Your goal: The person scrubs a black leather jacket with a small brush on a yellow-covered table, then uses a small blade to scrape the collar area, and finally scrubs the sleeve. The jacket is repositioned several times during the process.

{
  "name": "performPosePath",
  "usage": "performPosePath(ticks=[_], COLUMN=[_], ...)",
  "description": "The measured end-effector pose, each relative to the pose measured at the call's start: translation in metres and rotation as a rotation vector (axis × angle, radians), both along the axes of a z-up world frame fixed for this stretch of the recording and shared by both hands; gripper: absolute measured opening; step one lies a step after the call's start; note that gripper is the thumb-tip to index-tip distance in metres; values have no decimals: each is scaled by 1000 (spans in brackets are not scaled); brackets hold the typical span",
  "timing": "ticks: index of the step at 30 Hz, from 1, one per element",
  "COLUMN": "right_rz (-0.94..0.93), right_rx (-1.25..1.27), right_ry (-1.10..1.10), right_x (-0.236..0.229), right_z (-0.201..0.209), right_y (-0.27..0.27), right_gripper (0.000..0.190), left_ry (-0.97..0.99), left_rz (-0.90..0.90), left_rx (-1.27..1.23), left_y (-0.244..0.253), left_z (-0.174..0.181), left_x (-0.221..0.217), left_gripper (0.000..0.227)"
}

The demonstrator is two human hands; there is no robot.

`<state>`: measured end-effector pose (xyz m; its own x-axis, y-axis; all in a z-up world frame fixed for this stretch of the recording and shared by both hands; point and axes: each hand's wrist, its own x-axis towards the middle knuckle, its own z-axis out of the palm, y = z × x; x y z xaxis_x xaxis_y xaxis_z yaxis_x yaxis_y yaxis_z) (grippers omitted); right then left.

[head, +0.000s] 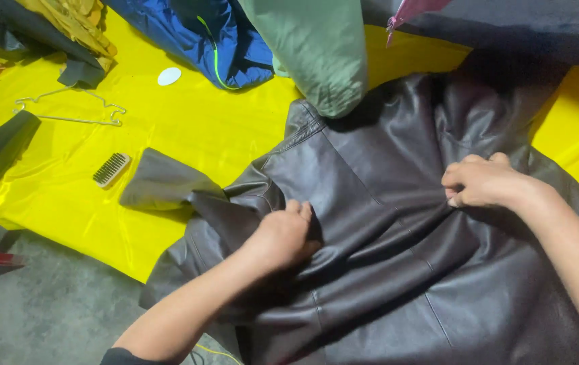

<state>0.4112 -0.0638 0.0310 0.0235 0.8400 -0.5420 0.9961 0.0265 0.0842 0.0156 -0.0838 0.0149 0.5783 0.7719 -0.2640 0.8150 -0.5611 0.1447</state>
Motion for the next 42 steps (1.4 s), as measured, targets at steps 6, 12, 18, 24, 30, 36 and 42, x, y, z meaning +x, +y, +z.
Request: performPosePath(ticks=[6,12,18,24,30,36,42], right_rz=[165,98,-46,117,638,314,248], right_rx=[288,629,608,792,925,569,435], right_ry=[87,359,371,449,516,313,504], right_x=[-74,-99,-89,-185,-177,-135,-105], right_z=[7,-60,-90,-82,-93,-83,-71], right_y=[40,61,52,30,-29,-25,-11], right_gripper=[47,79,80,82,80,108,86], left_ry=[212,194,220,245,191,-34,-323], left_rz=[-317,-93,122,125,137,173,-68], left_rx=[433,319,-12,6,-133,-12,686], left_y=[19,49,21,23,45,24,28], left_z=[-6,57,49,37,42,40,-11], left_x=[30,6,-29,-28,-42,-43,-49], left_gripper=[33,92,116,133,142,116,62])
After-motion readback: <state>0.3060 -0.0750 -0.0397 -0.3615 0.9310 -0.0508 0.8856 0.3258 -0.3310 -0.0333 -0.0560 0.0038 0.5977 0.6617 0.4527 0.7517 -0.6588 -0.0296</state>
